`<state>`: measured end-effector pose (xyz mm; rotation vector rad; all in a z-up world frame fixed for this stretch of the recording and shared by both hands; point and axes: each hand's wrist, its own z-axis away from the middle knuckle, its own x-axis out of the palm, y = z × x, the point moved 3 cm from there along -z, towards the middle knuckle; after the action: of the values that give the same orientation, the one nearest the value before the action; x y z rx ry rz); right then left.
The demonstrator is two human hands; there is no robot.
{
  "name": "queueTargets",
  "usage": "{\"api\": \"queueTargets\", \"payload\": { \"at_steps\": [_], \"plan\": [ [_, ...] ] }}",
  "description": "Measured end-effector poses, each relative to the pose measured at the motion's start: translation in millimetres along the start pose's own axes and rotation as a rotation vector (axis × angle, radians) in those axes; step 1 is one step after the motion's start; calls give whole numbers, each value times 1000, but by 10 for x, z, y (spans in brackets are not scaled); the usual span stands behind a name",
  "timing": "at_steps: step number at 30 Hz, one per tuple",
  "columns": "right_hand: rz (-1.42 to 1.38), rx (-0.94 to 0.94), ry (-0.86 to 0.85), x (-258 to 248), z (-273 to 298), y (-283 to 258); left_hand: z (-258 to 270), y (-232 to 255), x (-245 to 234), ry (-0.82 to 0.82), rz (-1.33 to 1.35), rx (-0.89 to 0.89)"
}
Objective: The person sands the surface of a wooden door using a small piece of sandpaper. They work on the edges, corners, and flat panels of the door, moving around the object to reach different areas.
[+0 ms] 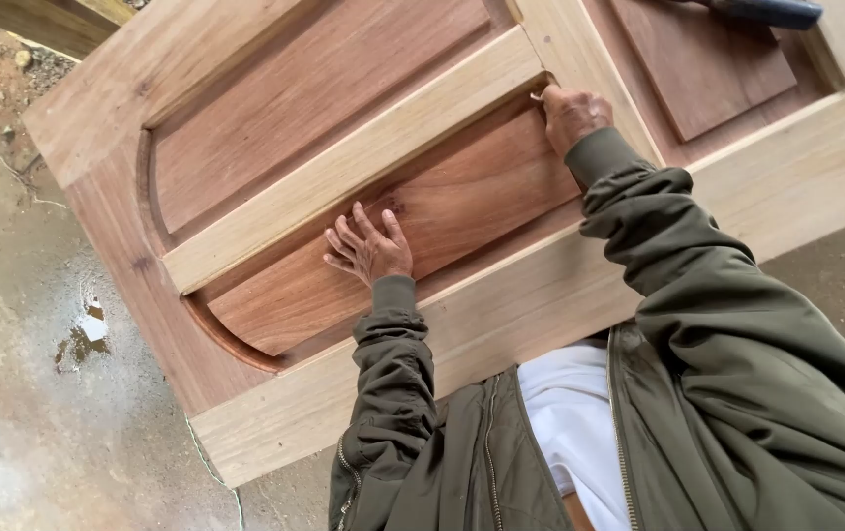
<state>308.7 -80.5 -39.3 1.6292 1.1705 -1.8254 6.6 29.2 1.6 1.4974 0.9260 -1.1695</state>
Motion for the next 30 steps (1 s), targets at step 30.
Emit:
{"api": "queueTargets", "payload": {
  "at_steps": [30],
  "plan": [
    [-69,299,335,-768,1764,781,166,1598,563,-673,772,195]
  ]
}}
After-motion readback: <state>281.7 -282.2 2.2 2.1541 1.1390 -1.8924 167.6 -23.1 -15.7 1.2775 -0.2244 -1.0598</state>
